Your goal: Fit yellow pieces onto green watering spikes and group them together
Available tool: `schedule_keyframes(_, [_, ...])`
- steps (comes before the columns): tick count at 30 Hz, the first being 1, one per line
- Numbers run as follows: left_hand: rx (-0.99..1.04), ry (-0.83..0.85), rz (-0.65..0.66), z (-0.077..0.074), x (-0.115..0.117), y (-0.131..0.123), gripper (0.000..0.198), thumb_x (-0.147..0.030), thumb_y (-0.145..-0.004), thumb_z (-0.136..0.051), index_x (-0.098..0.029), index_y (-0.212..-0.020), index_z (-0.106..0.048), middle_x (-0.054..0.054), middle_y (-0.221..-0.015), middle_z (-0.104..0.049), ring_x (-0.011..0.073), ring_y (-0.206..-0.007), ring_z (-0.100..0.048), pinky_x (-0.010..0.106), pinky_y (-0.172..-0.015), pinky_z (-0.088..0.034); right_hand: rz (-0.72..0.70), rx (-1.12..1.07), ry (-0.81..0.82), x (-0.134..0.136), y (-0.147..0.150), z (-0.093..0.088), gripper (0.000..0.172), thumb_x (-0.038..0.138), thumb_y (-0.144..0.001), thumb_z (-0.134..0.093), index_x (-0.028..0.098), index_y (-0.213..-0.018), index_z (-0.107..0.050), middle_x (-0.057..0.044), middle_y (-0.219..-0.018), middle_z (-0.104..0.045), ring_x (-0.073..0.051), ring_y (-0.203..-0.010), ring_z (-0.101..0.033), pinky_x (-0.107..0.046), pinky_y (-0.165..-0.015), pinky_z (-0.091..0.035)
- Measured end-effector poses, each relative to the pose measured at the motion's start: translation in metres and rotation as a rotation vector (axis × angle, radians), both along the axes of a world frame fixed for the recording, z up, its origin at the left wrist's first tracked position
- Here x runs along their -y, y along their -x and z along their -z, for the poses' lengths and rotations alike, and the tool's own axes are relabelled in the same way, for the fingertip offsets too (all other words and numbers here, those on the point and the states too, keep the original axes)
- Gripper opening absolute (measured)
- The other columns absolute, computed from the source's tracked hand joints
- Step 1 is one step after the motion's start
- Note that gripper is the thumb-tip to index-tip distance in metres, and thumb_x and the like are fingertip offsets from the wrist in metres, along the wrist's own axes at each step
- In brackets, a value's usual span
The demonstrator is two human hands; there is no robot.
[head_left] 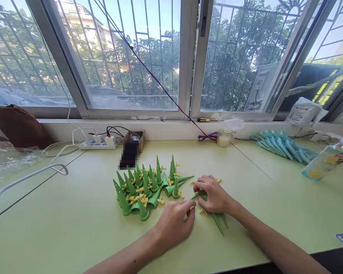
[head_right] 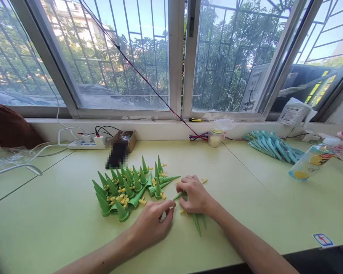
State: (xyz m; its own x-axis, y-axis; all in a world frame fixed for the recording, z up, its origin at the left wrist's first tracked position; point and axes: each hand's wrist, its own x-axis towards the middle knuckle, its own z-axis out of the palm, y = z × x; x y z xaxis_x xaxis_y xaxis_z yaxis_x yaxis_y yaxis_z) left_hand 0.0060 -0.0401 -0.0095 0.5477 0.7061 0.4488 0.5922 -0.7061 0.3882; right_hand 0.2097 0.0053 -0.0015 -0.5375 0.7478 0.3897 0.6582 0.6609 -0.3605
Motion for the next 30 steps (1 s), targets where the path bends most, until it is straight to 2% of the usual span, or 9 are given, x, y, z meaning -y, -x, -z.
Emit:
schedule_keyframes(13, [-0.024,0.042,0.001,0.0017,-0.0013,0.0002,0.023,-0.015,-0.093,-0.045,-0.021,-0.081,-0.063,-0.002,-0.061,-0.060,0.0128,-0.054,-0.054,0.025,-0.057,-0.035,0.018,0.084,-0.011,-0.0004,0.0047,0.0049,0.013,0.009,-0.078,-0.064,0.018,-0.086,-0.066,-0.005,-0.092,-0.065,-0.022,-0.092,-0.056,-0.037,-0.087,-0.036])
schedule_keyframes(20, [-0.018,0.068,0.003,-0.0026,-0.0004,0.0000,0.023,-0.017,-0.094,-0.044,-0.020,-0.083,-0.065,0.000,-0.062,-0.062,0.0135,-0.054,-0.055,0.025,-0.056,-0.037,0.024,0.065,-0.032,-0.0014,0.0045,0.0036,0.017,0.003,-0.075,-0.065,0.018,-0.083,-0.064,-0.004,-0.090,-0.066,-0.022,-0.092,-0.058,-0.037,-0.086,-0.038])
schedule_keyframes(25, [0.063,0.087,-0.022,-0.0021,0.0001,0.0003,0.021,-0.017,-0.096,-0.046,-0.021,-0.091,-0.066,-0.002,-0.063,-0.061,0.0124,-0.052,-0.053,0.025,-0.056,-0.038,0.026,-0.133,-0.105,-0.0027,0.0036,0.0044,0.014,0.006,-0.085,-0.064,0.020,-0.085,-0.064,-0.003,-0.088,-0.065,-0.020,-0.087,-0.059,-0.036,-0.083,-0.042])
schedule_keyframes(27, [0.145,0.096,-0.062,-0.0015,-0.0004,0.0003,0.019,-0.019,-0.097,-0.046,-0.021,-0.097,-0.065,-0.001,-0.072,-0.064,0.0108,-0.053,-0.053,0.024,-0.057,-0.041,0.041,-0.275,-0.163,-0.0015,0.0041,0.0031,0.010,0.012,-0.091,-0.063,0.021,-0.087,-0.063,-0.004,-0.086,-0.063,-0.020,-0.084,-0.059,-0.034,-0.078,-0.045])
schedule_keyframes(30, [0.302,0.084,-0.116,-0.0002,-0.0019,0.0001,0.017,-0.022,-0.098,-0.050,-0.021,-0.111,-0.061,0.003,-0.097,-0.066,0.0080,-0.056,-0.054,0.023,-0.059,-0.046,0.018,-0.458,-0.229,0.0022,0.0066,0.0005,0.006,0.019,-0.096,-0.059,0.022,-0.091,-0.062,-0.003,-0.085,-0.060,-0.018,-0.078,-0.058,-0.031,-0.071,-0.048])
